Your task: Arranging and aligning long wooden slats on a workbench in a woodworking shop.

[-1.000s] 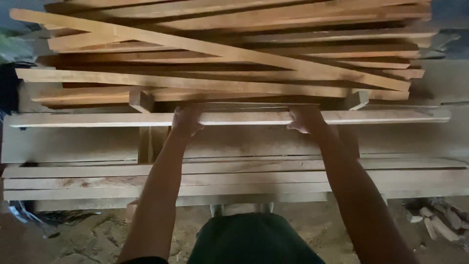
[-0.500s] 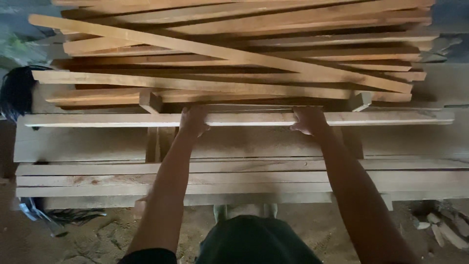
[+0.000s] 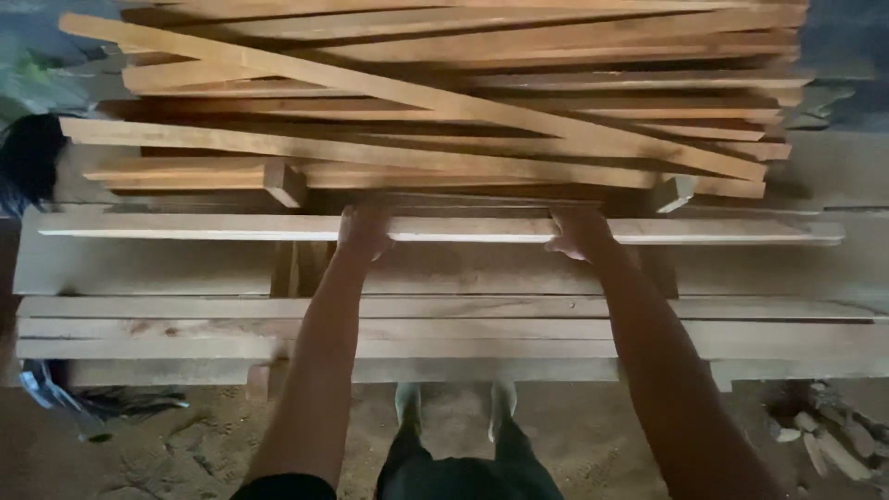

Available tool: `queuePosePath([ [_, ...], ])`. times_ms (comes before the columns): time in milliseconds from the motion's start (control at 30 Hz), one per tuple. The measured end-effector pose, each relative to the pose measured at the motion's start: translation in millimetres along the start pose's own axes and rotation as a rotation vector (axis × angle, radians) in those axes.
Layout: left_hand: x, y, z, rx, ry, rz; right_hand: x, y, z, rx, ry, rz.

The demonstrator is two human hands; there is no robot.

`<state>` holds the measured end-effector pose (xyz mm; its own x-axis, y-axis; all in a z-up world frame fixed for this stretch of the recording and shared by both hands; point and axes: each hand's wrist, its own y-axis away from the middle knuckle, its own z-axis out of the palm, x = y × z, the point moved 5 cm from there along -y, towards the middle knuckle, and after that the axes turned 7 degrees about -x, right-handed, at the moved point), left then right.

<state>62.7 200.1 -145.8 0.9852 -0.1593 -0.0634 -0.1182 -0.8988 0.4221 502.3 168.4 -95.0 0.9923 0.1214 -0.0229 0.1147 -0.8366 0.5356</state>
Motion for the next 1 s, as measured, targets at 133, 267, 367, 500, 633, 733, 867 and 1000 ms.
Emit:
queuePosePath([
  [133,-3,11,35,-0.028,-0.023,0.015,-6,9,15,-0.026,0.038,-0.029],
  [267,21,93,-46,-0.084,0.024,0.092,-66,113,-73,-0.187,0.011,-0.092],
  [367,49,186,-152,-0.116,0.362,0.145,-46,96,-37,-0.170,-0.133,-0.086],
  [500,36,153,-88,-0.012,0.355,0.134,-81,148,-71,-0.067,-0.198,-0.108],
  [633,35,169,-84,-0.064,0.319,0.142,-65,142,-41,-0.097,-0.191,-0.086],
  [733,38,178,-88,-0.037,0.271,0.186,-72,152,-38,-0.099,-0.171,-0.094],
  [867,39,182,-70,0.095,0.193,0.156,-76,161,-34,-0.032,-0.101,-0.105],
  [1000,46,174,-61,-0.158,-0.014,0.203,-61,145,-4,-0.043,-0.087,-0.079],
])
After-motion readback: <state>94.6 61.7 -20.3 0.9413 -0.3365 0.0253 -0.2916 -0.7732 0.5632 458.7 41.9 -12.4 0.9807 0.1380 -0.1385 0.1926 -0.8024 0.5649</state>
